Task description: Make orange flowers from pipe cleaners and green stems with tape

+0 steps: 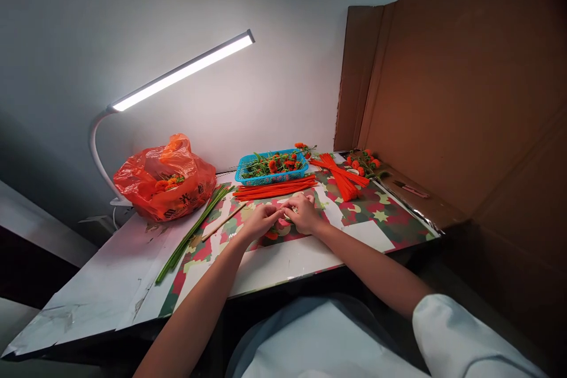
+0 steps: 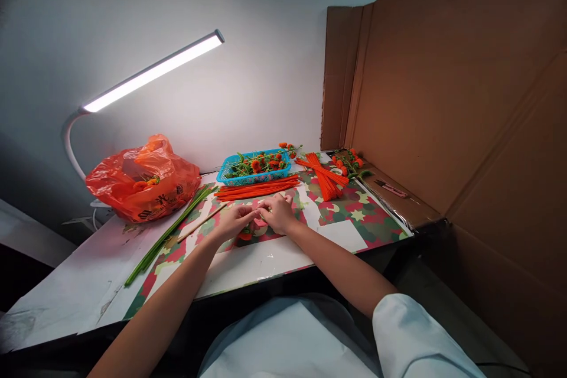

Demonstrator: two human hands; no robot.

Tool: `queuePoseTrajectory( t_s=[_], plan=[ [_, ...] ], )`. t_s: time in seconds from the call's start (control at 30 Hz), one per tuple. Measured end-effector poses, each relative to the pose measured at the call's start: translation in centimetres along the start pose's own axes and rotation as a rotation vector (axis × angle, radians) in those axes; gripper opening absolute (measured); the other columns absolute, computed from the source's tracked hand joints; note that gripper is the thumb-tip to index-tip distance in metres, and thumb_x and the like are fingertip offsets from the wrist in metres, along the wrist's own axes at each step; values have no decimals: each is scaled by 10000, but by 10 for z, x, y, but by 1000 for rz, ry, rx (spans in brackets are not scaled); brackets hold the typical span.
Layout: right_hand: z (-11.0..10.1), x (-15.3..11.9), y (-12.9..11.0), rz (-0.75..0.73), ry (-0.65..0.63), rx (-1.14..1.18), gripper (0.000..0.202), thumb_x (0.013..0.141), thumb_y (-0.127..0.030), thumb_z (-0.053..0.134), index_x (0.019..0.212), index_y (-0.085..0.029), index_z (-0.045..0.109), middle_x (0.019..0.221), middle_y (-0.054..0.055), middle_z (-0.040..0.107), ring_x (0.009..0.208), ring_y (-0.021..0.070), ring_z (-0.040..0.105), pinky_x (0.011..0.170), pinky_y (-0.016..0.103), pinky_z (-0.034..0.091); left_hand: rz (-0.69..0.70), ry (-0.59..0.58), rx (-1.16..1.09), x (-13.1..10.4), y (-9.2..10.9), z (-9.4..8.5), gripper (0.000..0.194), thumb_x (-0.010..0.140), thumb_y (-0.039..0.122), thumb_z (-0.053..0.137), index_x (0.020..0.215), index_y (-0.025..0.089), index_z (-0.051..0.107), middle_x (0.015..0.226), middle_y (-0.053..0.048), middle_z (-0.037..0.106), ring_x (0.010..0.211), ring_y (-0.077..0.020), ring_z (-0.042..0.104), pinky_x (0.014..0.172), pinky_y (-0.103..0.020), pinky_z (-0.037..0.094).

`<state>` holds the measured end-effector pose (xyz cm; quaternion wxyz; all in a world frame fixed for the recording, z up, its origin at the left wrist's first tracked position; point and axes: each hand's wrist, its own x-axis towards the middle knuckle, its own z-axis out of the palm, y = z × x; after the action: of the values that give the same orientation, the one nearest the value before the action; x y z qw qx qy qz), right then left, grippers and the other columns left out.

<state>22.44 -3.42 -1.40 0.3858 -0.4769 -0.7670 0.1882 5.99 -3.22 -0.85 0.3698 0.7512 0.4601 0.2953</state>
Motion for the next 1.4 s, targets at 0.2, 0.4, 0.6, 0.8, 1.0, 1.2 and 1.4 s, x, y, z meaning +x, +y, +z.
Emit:
queuePoseTrajectory(
  t_s=[0.2,0.4,0.6,0.8,1.0,1.2,1.4],
  plan=[
    [1,3,8,21,-64,31,181,827,-300,575,742,-215,710,784,15,699,868,179,534,808,325,254,66,36,337,1,16,-8,343,758,326,463,454,171,490,438,-1,518,414,-94,425,451,-221,269],
    [2,7,6,98,-34,88,175,818,-282,563,746,-202,701,730,9,692,794,169,563,788,311,302,247,199,794,15,32,-10,329,681,253,534,373,180,443,377,-28,467,417,-113,363,555,-285,271],
    [3,10,7,212,33,139,199,820,-265,552,697,-183,687,735,16,691,753,163,596,730,276,350,299,196,930,37,35,-17,273,701,222,513,431,178,514,468,-54,566,452,-138,439,661,-317,299],
    [1,9,5,164,32,131,165,817,-289,578,774,-214,719,817,33,701,894,202,579,839,332,328,268,384,824,46,60,-72,309,774,273,476,481,185,525,470,-24,521,491,-139,439,600,-281,296],
    [3,7,3,-75,-117,-80,349,834,-223,563,1176,-276,614,804,46,680,944,234,525,933,448,263,349,383,151,38,70,-51,380,824,475,473,758,153,665,732,-39,621,695,-142,549,646,-237,396],
    [-5,6,5,-111,-71,7,386,827,-442,553,1165,-266,616,1338,99,475,1260,301,341,1031,527,201,191,285,-351,18,50,-37,391,777,511,564,827,135,659,623,6,550,528,-81,455,506,-202,358],
    [-17,-2,-19,200,-454,1013,577,868,-617,332,1083,-184,648,1006,114,663,944,238,615,839,407,439,243,406,-441,-3,57,-23,313,779,444,576,750,142,653,607,9,547,508,-88,498,507,-218,407]
  ],
)
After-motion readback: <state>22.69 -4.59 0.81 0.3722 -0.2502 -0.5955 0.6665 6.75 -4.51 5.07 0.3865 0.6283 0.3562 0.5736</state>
